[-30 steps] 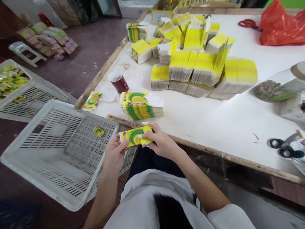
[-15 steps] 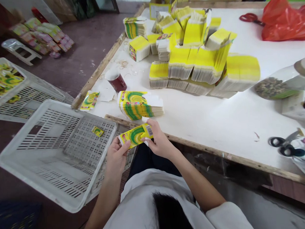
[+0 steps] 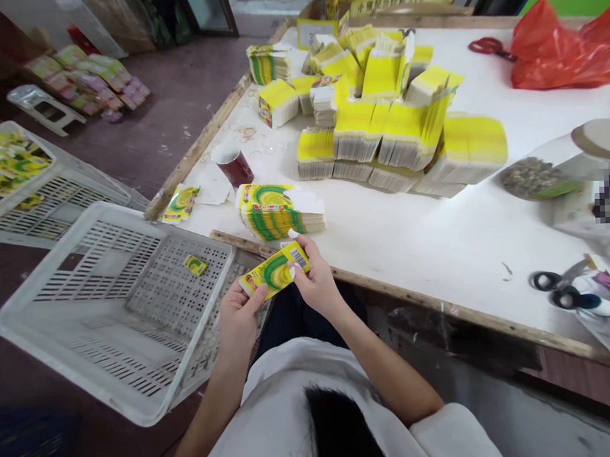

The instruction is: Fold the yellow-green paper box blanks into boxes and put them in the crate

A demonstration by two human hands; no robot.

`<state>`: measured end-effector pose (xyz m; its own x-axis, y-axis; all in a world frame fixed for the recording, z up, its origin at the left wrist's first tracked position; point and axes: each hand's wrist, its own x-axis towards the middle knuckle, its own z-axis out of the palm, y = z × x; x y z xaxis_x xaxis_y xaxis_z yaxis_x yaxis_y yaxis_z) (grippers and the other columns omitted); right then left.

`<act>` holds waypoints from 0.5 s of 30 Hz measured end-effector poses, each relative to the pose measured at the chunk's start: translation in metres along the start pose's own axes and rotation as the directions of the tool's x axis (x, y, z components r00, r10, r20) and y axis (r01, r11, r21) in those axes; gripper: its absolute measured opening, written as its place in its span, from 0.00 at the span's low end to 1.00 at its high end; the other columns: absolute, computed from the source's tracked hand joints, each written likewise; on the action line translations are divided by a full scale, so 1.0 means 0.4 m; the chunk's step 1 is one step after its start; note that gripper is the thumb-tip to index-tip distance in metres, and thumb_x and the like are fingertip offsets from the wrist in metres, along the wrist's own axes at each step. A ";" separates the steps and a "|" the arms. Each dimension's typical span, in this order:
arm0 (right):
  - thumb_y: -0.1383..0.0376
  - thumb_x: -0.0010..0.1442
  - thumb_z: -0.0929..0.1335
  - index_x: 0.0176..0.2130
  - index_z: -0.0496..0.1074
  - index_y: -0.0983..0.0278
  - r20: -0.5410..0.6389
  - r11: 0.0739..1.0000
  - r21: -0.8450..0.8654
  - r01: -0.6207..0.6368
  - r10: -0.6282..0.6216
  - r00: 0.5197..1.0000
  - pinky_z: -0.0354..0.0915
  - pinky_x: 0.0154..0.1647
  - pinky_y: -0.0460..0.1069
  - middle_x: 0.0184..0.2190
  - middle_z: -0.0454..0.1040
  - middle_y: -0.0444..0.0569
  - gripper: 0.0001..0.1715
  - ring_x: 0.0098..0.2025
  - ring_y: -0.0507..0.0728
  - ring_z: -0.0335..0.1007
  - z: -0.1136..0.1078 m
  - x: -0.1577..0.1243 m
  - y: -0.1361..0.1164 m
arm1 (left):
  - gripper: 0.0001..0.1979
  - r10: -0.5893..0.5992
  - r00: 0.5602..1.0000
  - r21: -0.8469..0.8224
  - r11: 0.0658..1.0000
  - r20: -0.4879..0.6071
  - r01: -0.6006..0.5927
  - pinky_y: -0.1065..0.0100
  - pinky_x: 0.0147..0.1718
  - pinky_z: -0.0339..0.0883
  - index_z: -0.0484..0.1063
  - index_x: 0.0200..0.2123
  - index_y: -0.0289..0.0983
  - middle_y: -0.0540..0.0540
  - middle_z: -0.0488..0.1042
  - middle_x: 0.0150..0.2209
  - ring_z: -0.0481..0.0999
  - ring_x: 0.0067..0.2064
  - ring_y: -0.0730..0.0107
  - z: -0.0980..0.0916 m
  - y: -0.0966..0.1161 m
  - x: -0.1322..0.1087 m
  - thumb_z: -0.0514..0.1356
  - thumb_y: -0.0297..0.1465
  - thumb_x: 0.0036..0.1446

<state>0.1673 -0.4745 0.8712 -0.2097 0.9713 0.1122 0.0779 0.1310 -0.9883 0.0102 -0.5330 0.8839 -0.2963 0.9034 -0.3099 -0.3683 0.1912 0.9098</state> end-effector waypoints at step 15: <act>0.47 0.66 0.63 0.67 0.59 0.64 0.003 0.995 -0.085 0.054 -0.054 0.999 0.74 0.39 0.53 0.52 0.76 0.58 0.38 0.38 0.59 0.76 0.012 0.010 0.019 | 0.19 -0.061 0.998 -0.032 0.998 0.001 0.061 0.71 0.29 0.67 0.75 0.36 0.37 0.49 0.78 0.31 0.75 0.29 0.72 -0.011 -0.019 0.009 0.74 0.41 0.45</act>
<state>0.1624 -0.4707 0.8637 -0.2165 0.9622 0.1650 0.1492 0.1997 -0.9684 0.0080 -0.5327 0.8747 -0.2726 0.8903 -0.3648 -0.4142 0.2336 0.8797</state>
